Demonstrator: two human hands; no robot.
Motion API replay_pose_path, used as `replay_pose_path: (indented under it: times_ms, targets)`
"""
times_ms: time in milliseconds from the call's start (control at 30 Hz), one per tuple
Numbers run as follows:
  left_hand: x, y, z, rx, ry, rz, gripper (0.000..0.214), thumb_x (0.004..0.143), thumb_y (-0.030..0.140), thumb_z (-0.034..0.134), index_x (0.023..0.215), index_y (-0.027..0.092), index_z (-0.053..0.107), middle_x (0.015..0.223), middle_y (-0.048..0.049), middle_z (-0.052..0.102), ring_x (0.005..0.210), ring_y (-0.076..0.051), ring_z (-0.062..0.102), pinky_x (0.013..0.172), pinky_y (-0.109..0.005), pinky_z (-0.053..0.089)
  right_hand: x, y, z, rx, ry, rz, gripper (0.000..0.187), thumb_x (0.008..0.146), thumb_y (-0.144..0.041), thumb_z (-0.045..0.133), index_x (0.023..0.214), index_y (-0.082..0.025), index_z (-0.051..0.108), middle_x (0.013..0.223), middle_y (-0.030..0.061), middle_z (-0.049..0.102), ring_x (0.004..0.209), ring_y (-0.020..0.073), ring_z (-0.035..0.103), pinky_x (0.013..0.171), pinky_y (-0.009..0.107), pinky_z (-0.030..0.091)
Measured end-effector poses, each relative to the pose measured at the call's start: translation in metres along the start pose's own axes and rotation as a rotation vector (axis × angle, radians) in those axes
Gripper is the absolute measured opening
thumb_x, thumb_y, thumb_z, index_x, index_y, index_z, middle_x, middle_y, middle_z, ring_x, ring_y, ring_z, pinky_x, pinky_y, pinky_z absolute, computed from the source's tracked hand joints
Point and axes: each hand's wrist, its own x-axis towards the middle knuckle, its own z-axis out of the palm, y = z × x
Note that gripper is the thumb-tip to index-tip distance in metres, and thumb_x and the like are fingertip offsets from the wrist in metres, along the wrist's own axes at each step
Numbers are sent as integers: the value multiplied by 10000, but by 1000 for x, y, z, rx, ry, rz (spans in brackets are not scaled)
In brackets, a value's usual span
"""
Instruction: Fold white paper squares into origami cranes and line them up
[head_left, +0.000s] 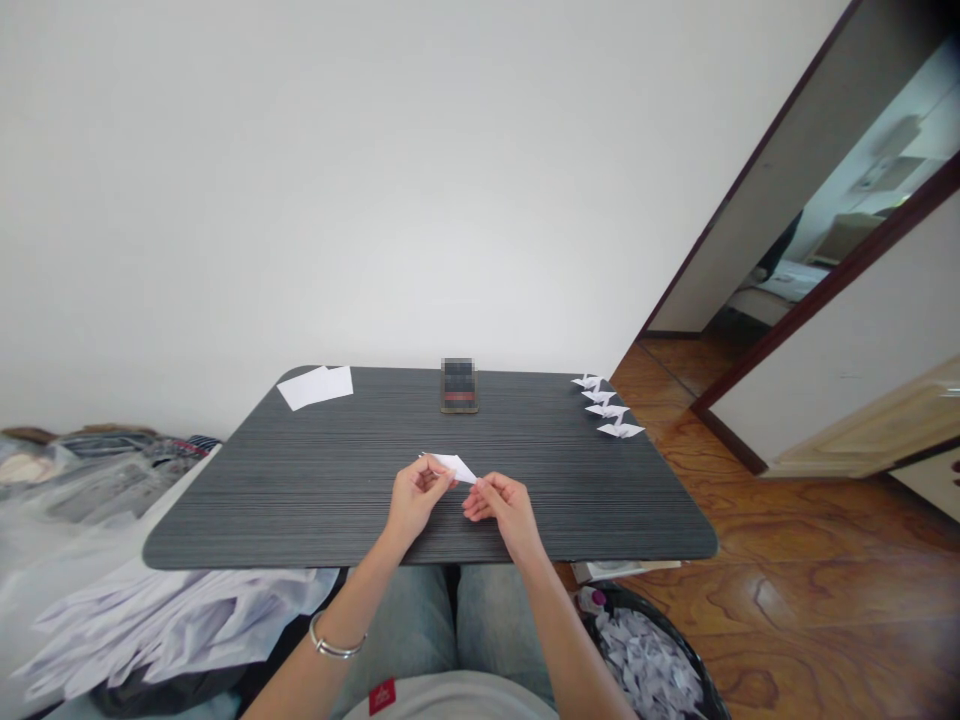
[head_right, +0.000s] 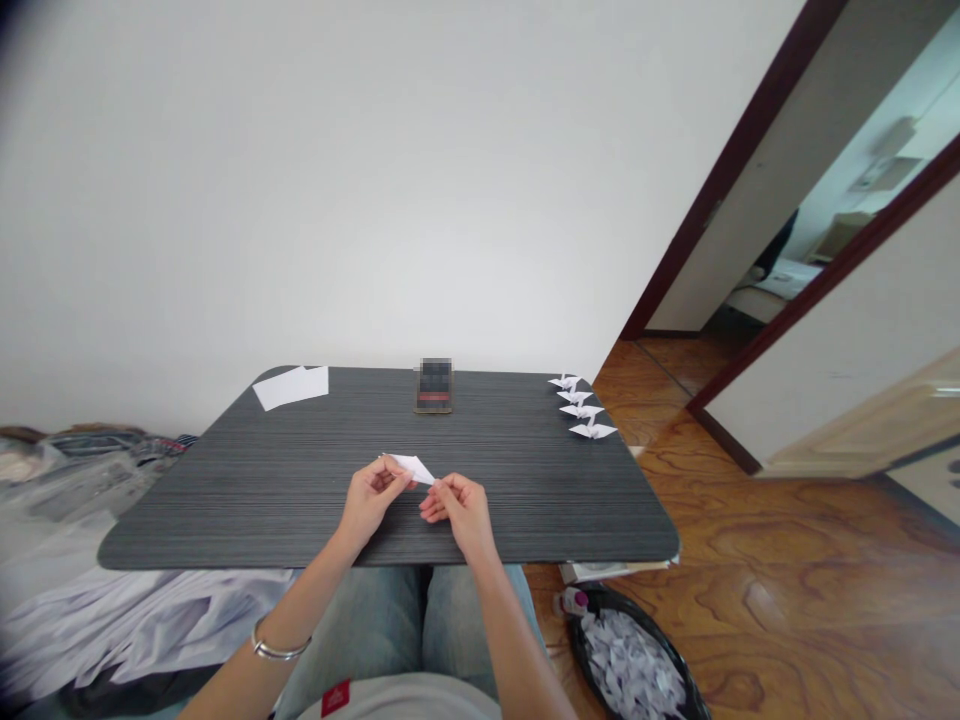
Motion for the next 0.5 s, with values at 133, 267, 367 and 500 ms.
replay_pose_path:
  times_ms: [133, 267, 367, 500]
  targets:
    - [1, -1, 0, -6, -9, -6, 198, 642, 278, 671, 607, 152, 523, 597, 31, 557, 581, -113, 579, 621, -255, 497, -1, 0, -1, -5, 11, -18, 290, 704, -414, 619, 625, -137, 600, 526, 29, 655, 429, 101, 592, 422, 176, 471]
    - [2, -1, -1, -26, -3, -31, 201, 625, 265, 685, 607, 147, 523, 589, 32, 562, 573, -109, 582, 606, -239, 492, -1, 3, -1, -7, 6, -28, 290, 729, -411, 593, 651, -132, 607, 540, 33, 655, 442, 105, 595, 430, 183, 474]
    - [2, -1, -2, -32, 16, -45, 212, 622, 268, 689, 606, 145, 517, 588, 31, 575, 561, -107, 584, 596, -234, 487, 0, 5, -1, 5, 29, -41, 296, 758, -415, 554, 689, -131, 602, 562, 36, 656, 456, 111, 600, 448, 201, 486]
    - [2, -2, -3, -59, 28, -74, 217, 624, 265, 692, 618, 142, 513, 606, 22, 606, 561, -106, 592, 594, -223, 477, -1, 5, -1, -35, 77, -151, 231, 745, -361, 585, 865, -164, 583, 661, 23, 665, 567, 135, 628, 503, 227, 507]
